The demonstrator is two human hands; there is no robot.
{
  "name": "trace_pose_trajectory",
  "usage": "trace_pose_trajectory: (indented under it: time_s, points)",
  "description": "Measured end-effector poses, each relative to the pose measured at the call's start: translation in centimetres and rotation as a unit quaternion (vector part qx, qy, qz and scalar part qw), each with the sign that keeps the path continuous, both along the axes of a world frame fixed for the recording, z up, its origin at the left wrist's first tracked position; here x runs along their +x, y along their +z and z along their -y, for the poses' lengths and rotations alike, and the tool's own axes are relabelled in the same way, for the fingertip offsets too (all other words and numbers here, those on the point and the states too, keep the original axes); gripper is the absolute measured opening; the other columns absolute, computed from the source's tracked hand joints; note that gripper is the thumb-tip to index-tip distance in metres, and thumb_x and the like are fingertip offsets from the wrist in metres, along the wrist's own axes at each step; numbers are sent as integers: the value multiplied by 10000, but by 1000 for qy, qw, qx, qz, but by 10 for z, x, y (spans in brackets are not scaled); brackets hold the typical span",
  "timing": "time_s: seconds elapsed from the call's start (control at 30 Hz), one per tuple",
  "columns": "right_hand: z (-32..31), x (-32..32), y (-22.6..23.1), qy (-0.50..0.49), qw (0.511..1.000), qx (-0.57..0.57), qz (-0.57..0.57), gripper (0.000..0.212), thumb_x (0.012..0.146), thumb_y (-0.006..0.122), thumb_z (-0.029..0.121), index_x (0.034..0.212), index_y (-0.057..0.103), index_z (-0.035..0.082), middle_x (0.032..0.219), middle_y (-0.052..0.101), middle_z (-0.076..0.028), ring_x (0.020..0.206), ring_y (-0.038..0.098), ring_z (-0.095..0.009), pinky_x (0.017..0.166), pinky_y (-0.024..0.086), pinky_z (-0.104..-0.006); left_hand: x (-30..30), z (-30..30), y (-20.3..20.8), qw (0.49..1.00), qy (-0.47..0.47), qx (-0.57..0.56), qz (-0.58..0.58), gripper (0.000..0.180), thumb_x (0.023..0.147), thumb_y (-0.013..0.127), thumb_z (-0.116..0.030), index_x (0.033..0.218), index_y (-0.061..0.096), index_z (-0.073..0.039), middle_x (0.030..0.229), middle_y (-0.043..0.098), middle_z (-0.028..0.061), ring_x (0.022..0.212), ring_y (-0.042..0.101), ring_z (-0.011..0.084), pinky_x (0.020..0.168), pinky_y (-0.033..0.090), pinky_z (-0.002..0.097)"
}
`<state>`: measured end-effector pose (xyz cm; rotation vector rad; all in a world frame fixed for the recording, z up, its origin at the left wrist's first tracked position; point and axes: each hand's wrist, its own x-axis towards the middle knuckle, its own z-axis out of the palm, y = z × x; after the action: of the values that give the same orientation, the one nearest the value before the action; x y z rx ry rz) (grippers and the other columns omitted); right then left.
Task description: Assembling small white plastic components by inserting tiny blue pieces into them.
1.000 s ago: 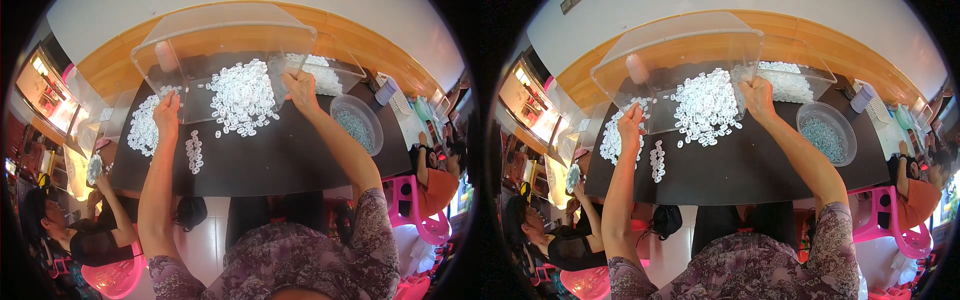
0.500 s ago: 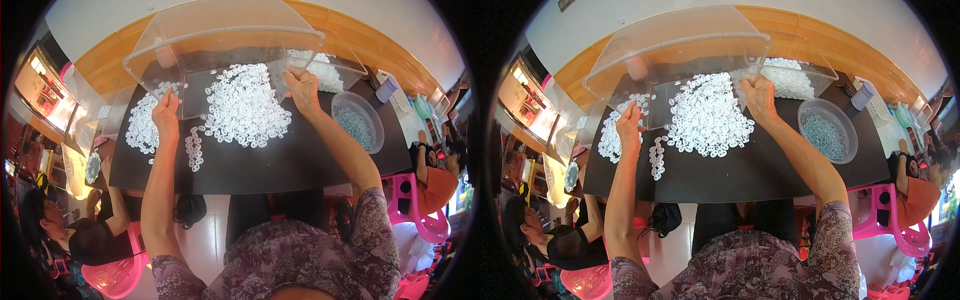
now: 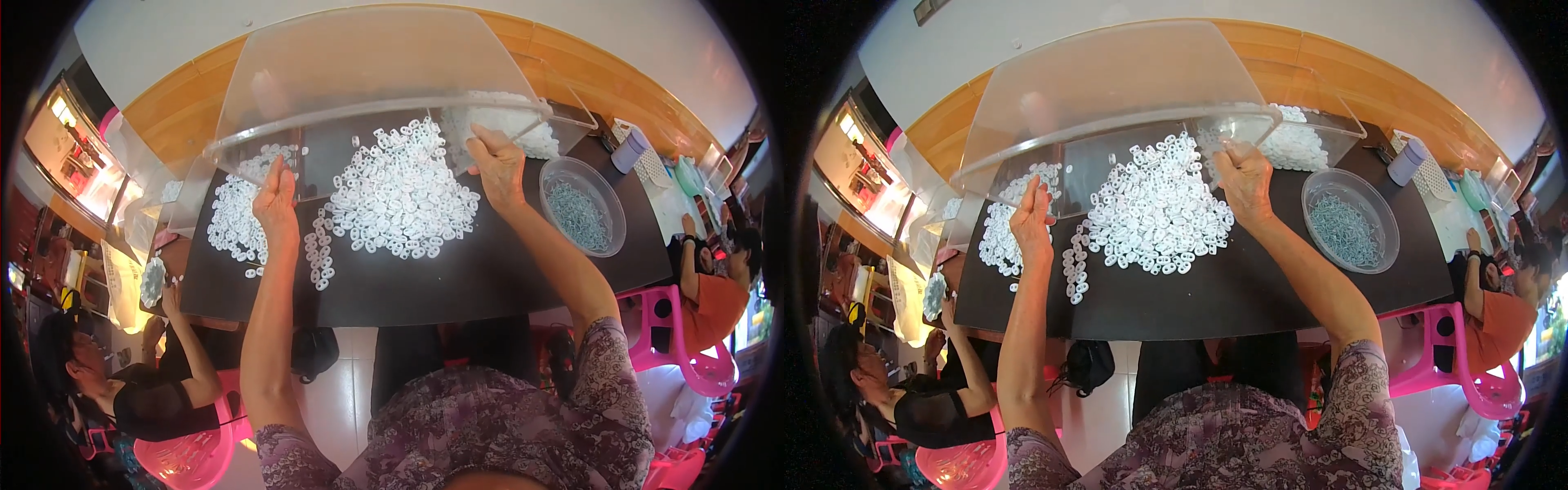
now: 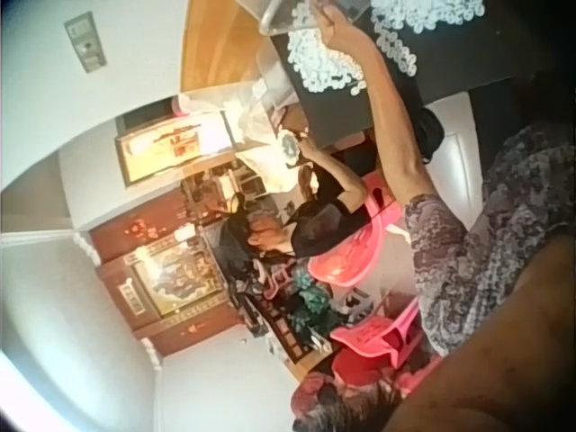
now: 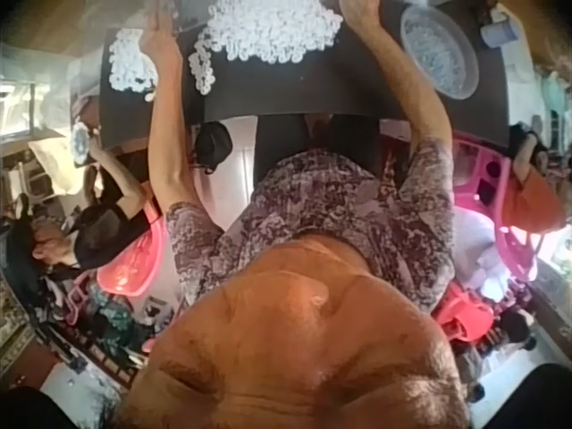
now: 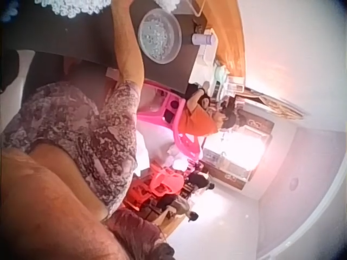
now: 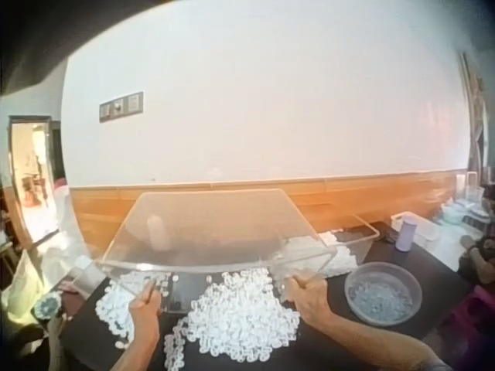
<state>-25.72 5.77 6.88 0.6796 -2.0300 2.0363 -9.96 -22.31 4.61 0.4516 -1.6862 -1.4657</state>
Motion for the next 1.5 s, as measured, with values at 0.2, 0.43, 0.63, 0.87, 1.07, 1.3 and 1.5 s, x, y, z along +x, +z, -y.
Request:
trace_pose_trajectory:
  time_s: [0.2,0.43,0.63,0.87,1.07,1.3,1.5]
  points:
    - [-3,5,1,-12,1000,-17,16,250,802,621,52,1045,644,-2,832,616,-24,683,557,-62,493,497,-195,10,-10,7,998,15,-53,-15,415,904,572,-255,1247,529,-27,1106,611,51,883,534,93,645,401,204]
    - [-4,2,-1,-16,999,-38,9,232,785,640,46,1008,648,-19,865,640,-56,703,586,-86,490,500,-196,11,-16,10,999,14,-25,-39,377,913,557,-199,1241,531,-16,1082,625,56,910,524,95,682,412,219]
    - [-12,13,13,10,998,-55,-13,265,797,625,6,1056,608,-45,914,629,-84,706,592,-109,530,510,-202,19,-22,23,999,2,-25,-45,398,906,570,-171,1254,505,11,1233,554,97,1052,513,127,855,419,233]
    - [-4,9,20,-1,998,-53,-31,273,792,627,4,1059,603,-48,891,622,-90,693,589,-104,530,510,-197,19,-20,31,996,-20,7,-91,441,895,580,-152,1263,464,62,1306,486,132,1197,443,171,1008,336,280]
    - [12,8,40,-13,999,-26,-35,245,802,614,58,1021,620,-53,824,631,-79,663,589,-97,509,506,-203,11,-3,38,996,14,-29,-88,400,900,570,-171,1231,513,46,1187,559,89,1068,494,131,915,407,273]
    - [51,-32,79,-30,996,-52,-60,283,769,600,134,974,642,-56,701,613,-65,507,553,-114,453,462,-220,-17,27,69,995,23,-45,-90,473,880,595,-235,1263,490,21,1184,558,166,1052,527,177,815,437,277]
    - [72,-72,122,-86,994,51,-50,269,711,572,129,911,658,-29,590,578,-68,385,518,-134,358,402,-250,-52,49,66,983,71,-167,-37,322,830,626,-314,977,629,-27,798,630,40,659,518,98,603,414,242]
